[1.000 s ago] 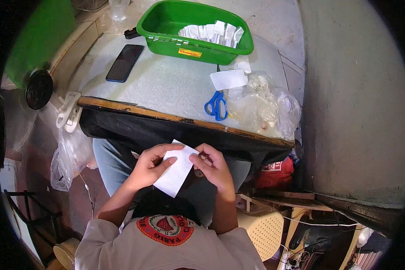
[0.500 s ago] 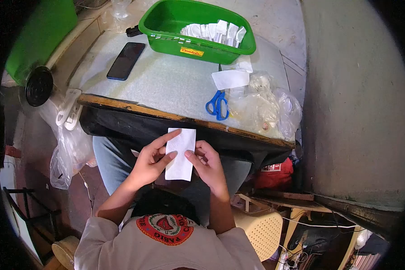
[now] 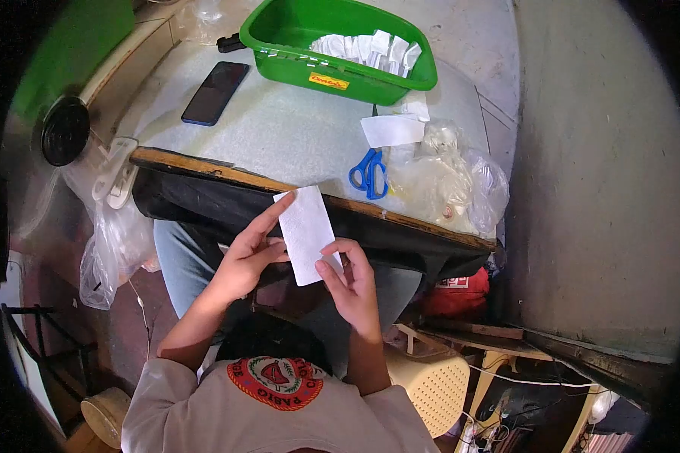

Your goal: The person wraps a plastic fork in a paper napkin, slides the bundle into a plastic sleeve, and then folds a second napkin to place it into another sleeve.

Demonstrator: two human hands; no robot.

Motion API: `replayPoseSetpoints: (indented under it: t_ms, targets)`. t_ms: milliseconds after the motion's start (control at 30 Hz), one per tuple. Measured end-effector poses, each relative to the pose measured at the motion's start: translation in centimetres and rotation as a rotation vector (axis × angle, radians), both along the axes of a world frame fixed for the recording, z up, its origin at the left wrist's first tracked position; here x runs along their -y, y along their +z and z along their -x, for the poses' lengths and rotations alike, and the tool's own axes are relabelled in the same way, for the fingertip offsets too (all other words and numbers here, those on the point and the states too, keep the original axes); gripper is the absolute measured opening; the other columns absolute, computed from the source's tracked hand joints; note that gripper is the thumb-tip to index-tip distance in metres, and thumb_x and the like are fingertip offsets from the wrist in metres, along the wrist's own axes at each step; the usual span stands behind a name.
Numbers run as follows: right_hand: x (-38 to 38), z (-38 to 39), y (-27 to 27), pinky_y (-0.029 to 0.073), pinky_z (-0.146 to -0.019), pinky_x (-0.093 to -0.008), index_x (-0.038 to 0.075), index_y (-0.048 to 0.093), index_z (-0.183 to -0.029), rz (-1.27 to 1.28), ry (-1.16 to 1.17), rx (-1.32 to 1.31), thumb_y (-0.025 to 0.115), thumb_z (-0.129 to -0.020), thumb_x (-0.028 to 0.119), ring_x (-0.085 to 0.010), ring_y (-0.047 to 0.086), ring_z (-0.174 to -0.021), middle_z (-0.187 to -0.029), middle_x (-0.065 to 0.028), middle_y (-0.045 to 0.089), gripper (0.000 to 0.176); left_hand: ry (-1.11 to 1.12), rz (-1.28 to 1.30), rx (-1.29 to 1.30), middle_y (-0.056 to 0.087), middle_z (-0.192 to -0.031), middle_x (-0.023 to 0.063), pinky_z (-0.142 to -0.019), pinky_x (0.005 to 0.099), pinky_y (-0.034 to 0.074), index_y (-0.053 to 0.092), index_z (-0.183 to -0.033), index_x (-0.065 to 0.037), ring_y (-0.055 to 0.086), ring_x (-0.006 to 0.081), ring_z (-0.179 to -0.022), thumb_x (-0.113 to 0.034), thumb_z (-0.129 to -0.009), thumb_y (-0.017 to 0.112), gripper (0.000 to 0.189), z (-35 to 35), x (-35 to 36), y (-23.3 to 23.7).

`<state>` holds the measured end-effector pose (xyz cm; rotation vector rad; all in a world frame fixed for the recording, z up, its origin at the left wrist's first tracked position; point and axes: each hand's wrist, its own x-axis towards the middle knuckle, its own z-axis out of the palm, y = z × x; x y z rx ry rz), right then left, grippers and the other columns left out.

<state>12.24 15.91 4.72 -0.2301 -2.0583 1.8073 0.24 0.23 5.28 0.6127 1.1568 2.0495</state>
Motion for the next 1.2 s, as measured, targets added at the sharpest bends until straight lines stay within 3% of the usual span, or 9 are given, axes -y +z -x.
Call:
replayPoseSetpoints:
  t_ms: [133,200,433,533,700,800,1033,1200]
  targets:
    - [0.3,-0.2,0.7,0.045,-0.082,-0.022,0.004,0.057,-0.106,0.116,-0.026,0.084,0.066,-0.091,0.002,-0.0106,0.051,-0.103,-0.111,-0.0029,0.052,0.017,-0.029,0.002,-0.054,0.049,-0.139,0.0145,-0.097,0.0314,0.049,0.019,-0.156,-0.007,0.061,0.0143,-0.106,0.018,-0.09,0.039,0.073,0.1,0.2,0.2]
    - [0.3,0.1,0.4,0.045,-0.081,-0.0222,0.005,0.058,-0.109,0.025,0.013,-0.022,0.066,-0.091,0.001,-0.0107,0.052,-0.102,-0.113,-0.0033,0.051,0.02,-0.04,0.002,-0.063,0.049,-0.138,0.0144,-0.097,0.0316,0.049,0.018,-0.156,-0.007,0.061,0.0139,-0.105,0.018,-0.09,0.039,0.074,0.1,0.2,0.2]
    - [0.4,-0.1,0.5,0.047,-0.085,-0.0243,0.005,0.059,-0.109,-0.063,-0.014,0.013,0.068,-0.088,0.001,-0.0129,0.054,-0.105,-0.113,-0.0059,0.051,0.023,-0.063,0.025,-0.034,0.048,-0.14,0.0118,-0.094,0.0296,0.051,0.019,-0.156,-0.009,0.06,0.0123,-0.105,0.017,-0.091,0.04,0.073,0.4,0.4,0.2]
    - [0.6,0.0,0.7,0.049,-0.087,-0.027,0.006,0.06,-0.112,-0.005,0.012,-0.018,0.071,-0.085,0.002,-0.0159,0.055,-0.108,-0.117,-0.0079,0.049,0.029,-0.057,0.034,-0.049,0.048,-0.14,0.0113,-0.092,0.0284,0.052,0.02,-0.156,-0.009,0.06,0.0123,-0.105,0.017,-0.092,0.039,0.072,0.4,0.2,0.1]
    - [0.4,-0.2,0.4,0.052,-0.09,-0.0335,0.008,0.06,-0.116,-0.259,0.027,-0.046,0.082,-0.073,0.005,-0.0237,0.053,-0.117,-0.124,-0.0124,0.046,0.049,-0.047,0.053,-0.063,0.05,-0.138,0.0124,-0.091,0.0277,0.052,0.019,-0.156,-0.009,0.06,0.0131,-0.105,0.017,-0.092,0.04,0.072,0.4,0.1,0.4]
    - [0.5,-0.4,0.4,0.051,-0.092,-0.0355,0.008,0.061,-0.115,-0.244,0.009,-0.042,0.084,-0.071,0.005,-0.0264,0.052,-0.119,-0.124,-0.0129,0.046,0.05,-0.051,0.028,-0.084,0.051,-0.136,0.0134,-0.092,0.0278,0.052,0.019,-0.156,-0.008,0.06,0.0139,-0.105,0.017,-0.092,0.04,0.072,0.5,0.2,0.3]
    - [0.0,-0.9,-0.2,0.05,-0.089,-0.0343,0.009,0.065,-0.11,-0.458,-0.041,-0.023,0.082,-0.074,0.006,-0.0281,0.052,-0.119,-0.129,-0.0156,0.047,0.04,-0.035,0.042,-0.066,0.049,-0.138,0.0134,-0.092,0.0277,0.051,0.019,-0.156,-0.007,0.06,0.0145,-0.107,0.018,-0.09,0.041,0.074,0.4,0.0,0.5]
    - [0.8,-0.7,0.2,0.049,-0.088,-0.036,0.01,0.068,-0.102,-0.221,-0.097,0.018,0.078,-0.077,0.004,-0.0275,0.054,-0.116,-0.129,-0.0169,0.047,0.027,0.01,0.04,-0.052,0.048,-0.14,0.013,-0.09,0.0264,0.051,0.02,-0.156,-0.007,0.061,0.014,-0.107,0.019,-0.089,0.043,0.074,0.2,-0.1,0.6]
